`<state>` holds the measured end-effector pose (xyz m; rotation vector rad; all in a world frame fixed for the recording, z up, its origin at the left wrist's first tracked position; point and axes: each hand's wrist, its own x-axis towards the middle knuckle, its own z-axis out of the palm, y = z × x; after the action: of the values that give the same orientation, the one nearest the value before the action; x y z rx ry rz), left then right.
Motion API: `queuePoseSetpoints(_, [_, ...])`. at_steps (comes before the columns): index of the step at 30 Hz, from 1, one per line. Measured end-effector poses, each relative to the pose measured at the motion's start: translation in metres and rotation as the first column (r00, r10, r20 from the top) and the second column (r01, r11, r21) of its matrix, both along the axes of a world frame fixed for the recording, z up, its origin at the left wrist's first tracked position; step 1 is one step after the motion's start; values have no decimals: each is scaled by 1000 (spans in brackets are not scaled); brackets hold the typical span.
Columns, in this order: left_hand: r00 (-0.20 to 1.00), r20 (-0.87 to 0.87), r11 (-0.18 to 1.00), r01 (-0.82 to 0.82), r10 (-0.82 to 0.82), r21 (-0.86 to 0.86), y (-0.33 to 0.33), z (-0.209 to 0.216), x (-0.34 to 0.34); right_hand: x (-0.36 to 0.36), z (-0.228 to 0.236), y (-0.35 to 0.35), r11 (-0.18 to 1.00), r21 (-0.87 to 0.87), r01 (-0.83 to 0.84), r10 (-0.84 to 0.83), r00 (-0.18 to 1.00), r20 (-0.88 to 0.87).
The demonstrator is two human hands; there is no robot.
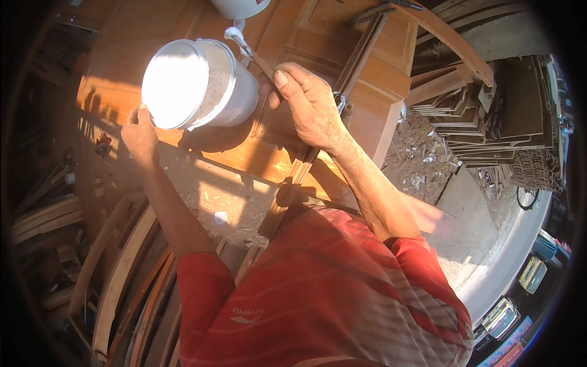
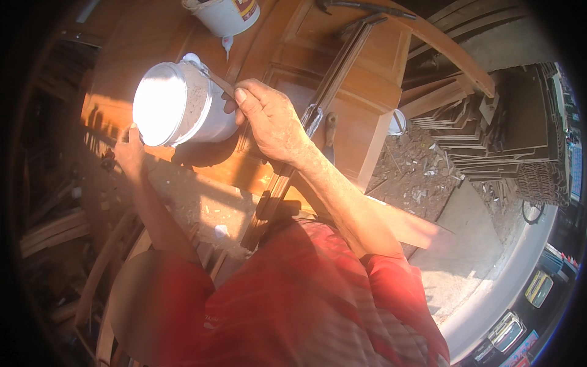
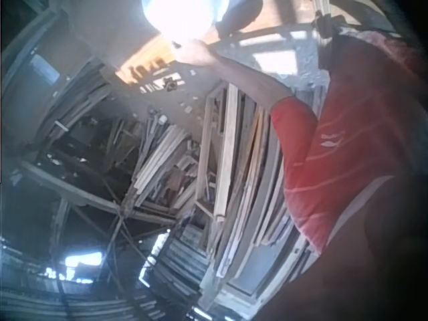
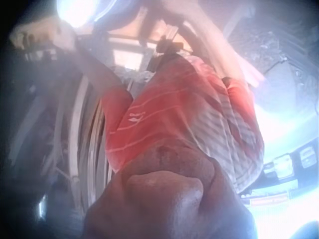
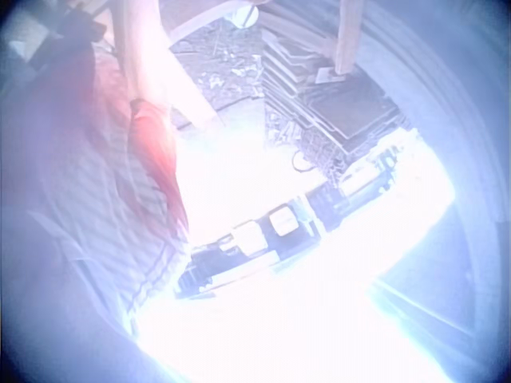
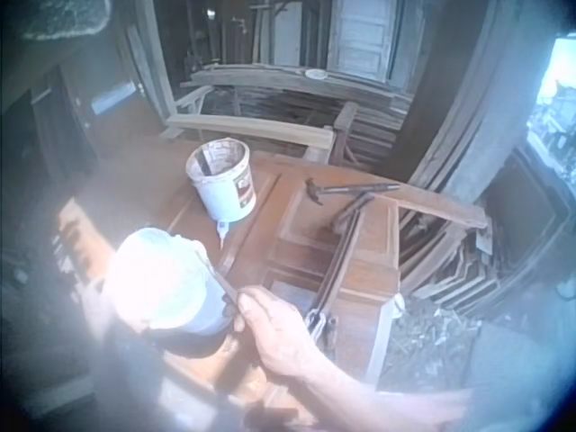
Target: The person applies a white substance from a bucket onto the edges and joints of a wooden door frame using a small scraper and a thin stick, filling in gaps.
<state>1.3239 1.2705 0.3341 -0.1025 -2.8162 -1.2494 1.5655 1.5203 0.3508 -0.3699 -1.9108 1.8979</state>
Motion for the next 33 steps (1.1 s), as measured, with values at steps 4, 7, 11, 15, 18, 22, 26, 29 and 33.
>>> queuePoseSetpoints(4, [992, -102, 992, 69, -80, -106, 14, 9, 6, 65, 45, 23, 957, -272, 101, -142, 981, -136])
queuePoseSetpoints(7, [990, -112, 979, 64, -87, -193, 35, 23, 21, 137, 50, 56, 940, -258, 223, -288, 925, -250])
queuePoseSetpoints(11, [985, -159, 966, 20, -63, -258, 16, 19, 21, 226, 40, 94, 942, -181, 284, -320, 922, -217])
queuePoseSetpoints(15, [988, -134, 946, 25, -72, -324, 10, 11, 12, 308, 4, 116, 884, -264, 386, -416, 907, -68])
queuePoseSetpoints(18, [987, -112, 857, 44, -117, -513, 27, 10, 15, 354, -20, 125, 866, -299, 400, -408, 912, 41])
queuePoseSetpoints(22, [999, -35, 928, -18, 6, -371, 3, 4, 11, 388, -50, 138, 888, -380, 258, -232, 966, 113])
queuePoseSetpoints(26, [999, -40, 991, -16, 10, -130, 31, 10, 109, 423, -73, 151, 878, -445, 175, -98, 977, 191])
queuePoseSetpoints(29, [969, -74, 949, 212, -235, -233, 38, 7, 223, 436, -103, 160, 916, -396, 65, 84, 934, 348])
queuePoseSetpoints(33, [897, 175, 805, 441, -405, -398, 62, -18, 346, 434, -135, 172, 944, -296, -145, 304, 731, 611])
